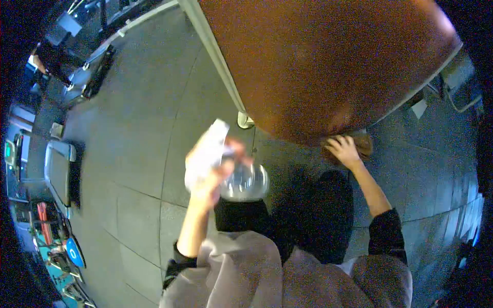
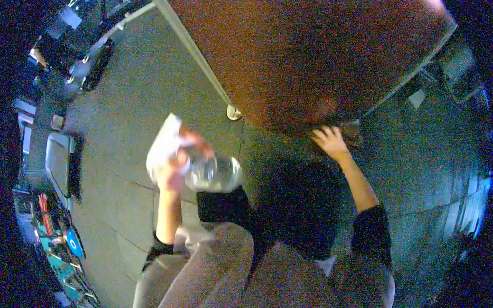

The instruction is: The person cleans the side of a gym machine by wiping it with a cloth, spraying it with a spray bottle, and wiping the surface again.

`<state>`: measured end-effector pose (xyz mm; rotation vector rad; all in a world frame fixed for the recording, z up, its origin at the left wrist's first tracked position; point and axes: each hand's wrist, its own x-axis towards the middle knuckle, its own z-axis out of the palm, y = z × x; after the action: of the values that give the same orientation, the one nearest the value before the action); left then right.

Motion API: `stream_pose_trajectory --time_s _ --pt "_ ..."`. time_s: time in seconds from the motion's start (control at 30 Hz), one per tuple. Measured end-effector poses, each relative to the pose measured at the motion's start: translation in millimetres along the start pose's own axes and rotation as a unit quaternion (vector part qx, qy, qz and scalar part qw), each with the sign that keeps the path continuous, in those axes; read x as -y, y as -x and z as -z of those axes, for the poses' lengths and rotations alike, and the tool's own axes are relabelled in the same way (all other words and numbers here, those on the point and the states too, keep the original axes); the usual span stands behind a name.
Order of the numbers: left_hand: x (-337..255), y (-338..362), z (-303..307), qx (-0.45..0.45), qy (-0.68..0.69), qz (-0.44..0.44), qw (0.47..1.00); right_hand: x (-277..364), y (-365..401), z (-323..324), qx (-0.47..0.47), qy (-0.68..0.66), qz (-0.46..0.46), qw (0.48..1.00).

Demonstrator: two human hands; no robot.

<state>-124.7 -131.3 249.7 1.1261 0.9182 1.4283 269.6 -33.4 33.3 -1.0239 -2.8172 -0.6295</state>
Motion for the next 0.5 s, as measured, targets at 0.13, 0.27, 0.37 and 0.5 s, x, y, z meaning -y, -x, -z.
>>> stream_pose_trajectory --time_s 0.13,0.27,0.37,0.5 --pt "67 -65 2 0.089 -0.355 -0.274 0.889 12 82 -19 0.022 -0.112 -0.262 0.958" --pt "173 -53 -4 0.064 -0.425 -0.212 0.878 72 155 -32 -0.052 -0.167 -0.406 0.897" --pt "230 -41 -5 0.078 -0.409 -0.149 0.897 122 216 -49 -0.070 -0.194 -0.418 0.885" --pt "276 -36 -16 0.078 -0.340 -0.132 0.928 179 243 -34 -0.056 -0.228 -0.527 0.817"
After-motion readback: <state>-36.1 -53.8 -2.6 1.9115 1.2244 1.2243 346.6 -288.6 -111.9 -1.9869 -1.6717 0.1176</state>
